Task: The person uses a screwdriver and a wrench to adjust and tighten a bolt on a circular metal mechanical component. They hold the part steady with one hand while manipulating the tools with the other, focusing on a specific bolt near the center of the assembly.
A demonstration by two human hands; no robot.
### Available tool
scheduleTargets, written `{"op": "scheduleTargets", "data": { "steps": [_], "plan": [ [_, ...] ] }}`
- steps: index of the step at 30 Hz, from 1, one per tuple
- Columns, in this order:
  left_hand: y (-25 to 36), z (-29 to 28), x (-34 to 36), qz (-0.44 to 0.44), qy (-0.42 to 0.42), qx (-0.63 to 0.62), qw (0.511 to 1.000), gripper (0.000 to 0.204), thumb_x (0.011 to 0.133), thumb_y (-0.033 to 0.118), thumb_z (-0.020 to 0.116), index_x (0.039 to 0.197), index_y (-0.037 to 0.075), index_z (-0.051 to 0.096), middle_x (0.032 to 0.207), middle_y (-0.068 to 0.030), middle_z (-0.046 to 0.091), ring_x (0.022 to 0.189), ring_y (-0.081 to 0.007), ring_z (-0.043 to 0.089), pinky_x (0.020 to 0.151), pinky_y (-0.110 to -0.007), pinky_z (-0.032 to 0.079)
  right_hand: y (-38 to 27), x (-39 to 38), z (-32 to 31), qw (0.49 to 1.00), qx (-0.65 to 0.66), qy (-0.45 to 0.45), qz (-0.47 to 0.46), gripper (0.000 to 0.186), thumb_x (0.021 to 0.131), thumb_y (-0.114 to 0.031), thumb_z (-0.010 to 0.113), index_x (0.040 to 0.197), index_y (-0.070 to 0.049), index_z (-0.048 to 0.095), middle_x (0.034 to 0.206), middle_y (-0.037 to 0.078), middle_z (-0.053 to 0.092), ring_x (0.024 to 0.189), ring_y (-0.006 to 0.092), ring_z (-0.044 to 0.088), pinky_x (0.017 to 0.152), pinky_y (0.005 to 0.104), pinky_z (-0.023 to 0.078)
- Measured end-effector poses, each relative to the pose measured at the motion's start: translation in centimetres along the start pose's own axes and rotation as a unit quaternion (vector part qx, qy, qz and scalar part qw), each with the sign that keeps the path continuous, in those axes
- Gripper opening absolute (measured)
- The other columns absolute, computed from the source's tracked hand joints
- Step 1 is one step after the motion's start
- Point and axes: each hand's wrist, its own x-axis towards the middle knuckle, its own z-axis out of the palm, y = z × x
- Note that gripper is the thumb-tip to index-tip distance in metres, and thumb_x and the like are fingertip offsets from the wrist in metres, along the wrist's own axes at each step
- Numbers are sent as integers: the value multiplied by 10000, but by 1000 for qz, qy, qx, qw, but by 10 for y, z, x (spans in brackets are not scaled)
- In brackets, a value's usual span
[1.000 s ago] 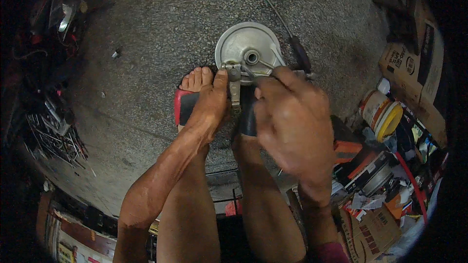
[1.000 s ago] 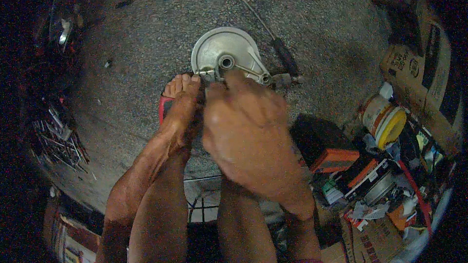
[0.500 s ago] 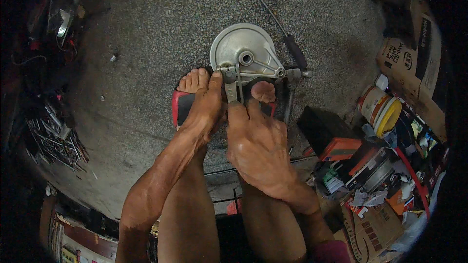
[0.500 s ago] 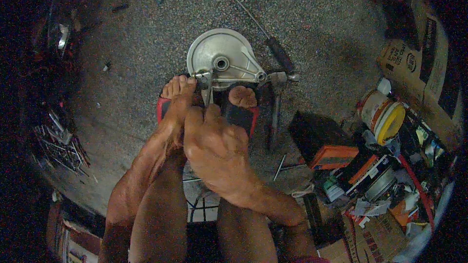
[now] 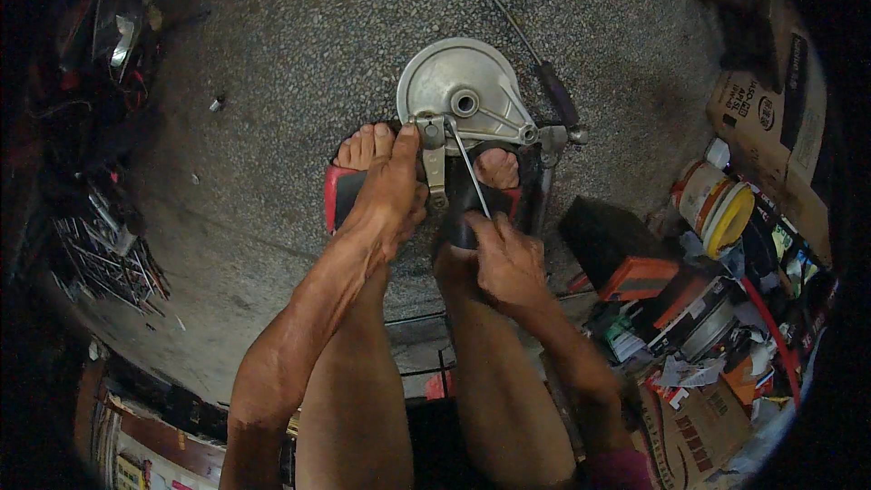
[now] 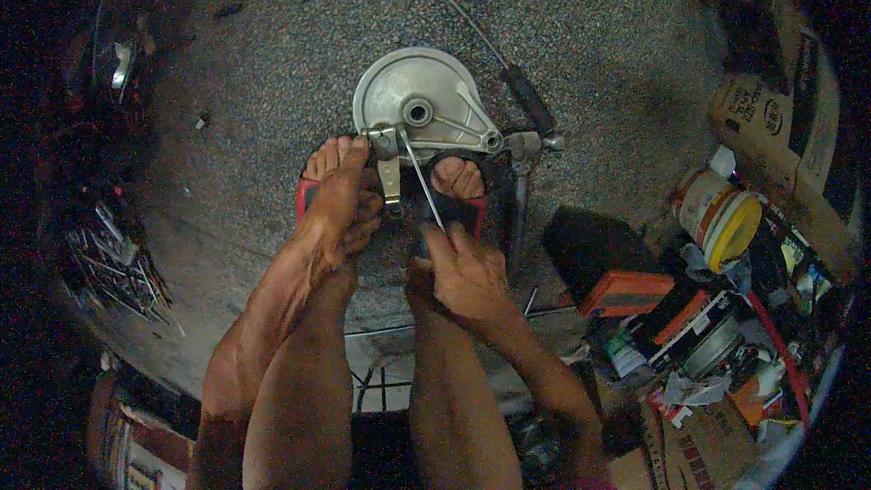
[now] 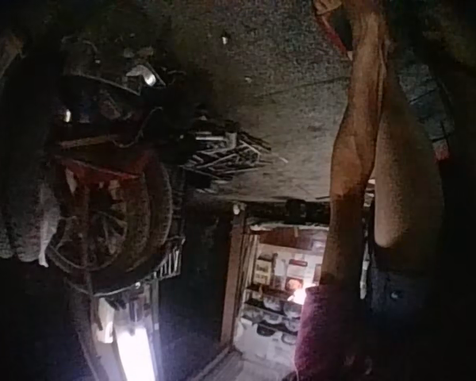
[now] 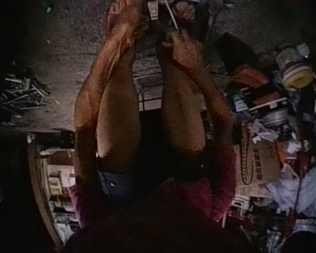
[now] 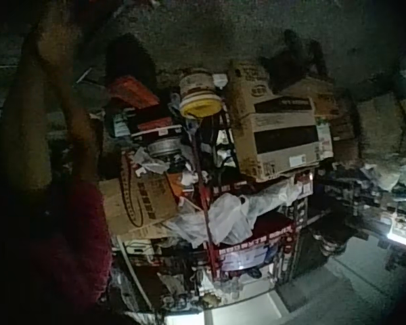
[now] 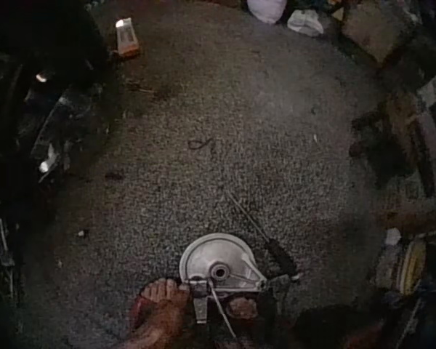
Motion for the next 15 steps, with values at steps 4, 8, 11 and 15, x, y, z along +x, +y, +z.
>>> {"op": "scheduleTargets", "data": {
  "steps": [4, 8, 11, 15],
  "plan": [
    [9, -6, -4, 8, 16, -20, 1000, 660, 773, 323, 605, 1283, -80, 494, 1227, -266, 554, 1149, -448, 520, 998, -555, 396, 7, -19, -1, 985, 141, 71, 66, 441, 949, -90, 526, 1386, -35, 504, 1043, 217, 649, 794, 352, 684, 663, 422, 536],
    [4, 2, -3, 27, 65, 19, 997, 622, 786, 297, 595, 1272, -82, 503, 1223, -272, 557, 1147, -451, 525, 994, -557, 401, -5, -14, -32, 972, 173, 130, 94, 421, 945, -98, 574, 1360, -37, 544, 864, 204, 680, 663, 313, 682, 595, 414, 529],
    [-5, 15, -7, 78, 137, 73, 985, 618, 787, 294, 595, 1268, -83, 504, 1219, -276, 557, 1152, -454, 524, 998, -559, 401, -18, 6, -69, 972, 186, 129, 64, 362, 905, -83, 613, 1261, -12, 610, 815, 188, 690, 602, 311, 674, 566, 415, 530],
    [-2, 9, -4, 40, 72, 51, 995, 628, 780, 297, 601, 1268, -86, 504, 1217, -282, 557, 1161, -456, 522, 1005, -561, 397, -20, 35, -82, 967, 176, 180, -25, 269, 862, -60, 618, 1113, 20, 669, 846, 183, 703, 600, 317, 671, 580, 402, 539]
  ]
}}
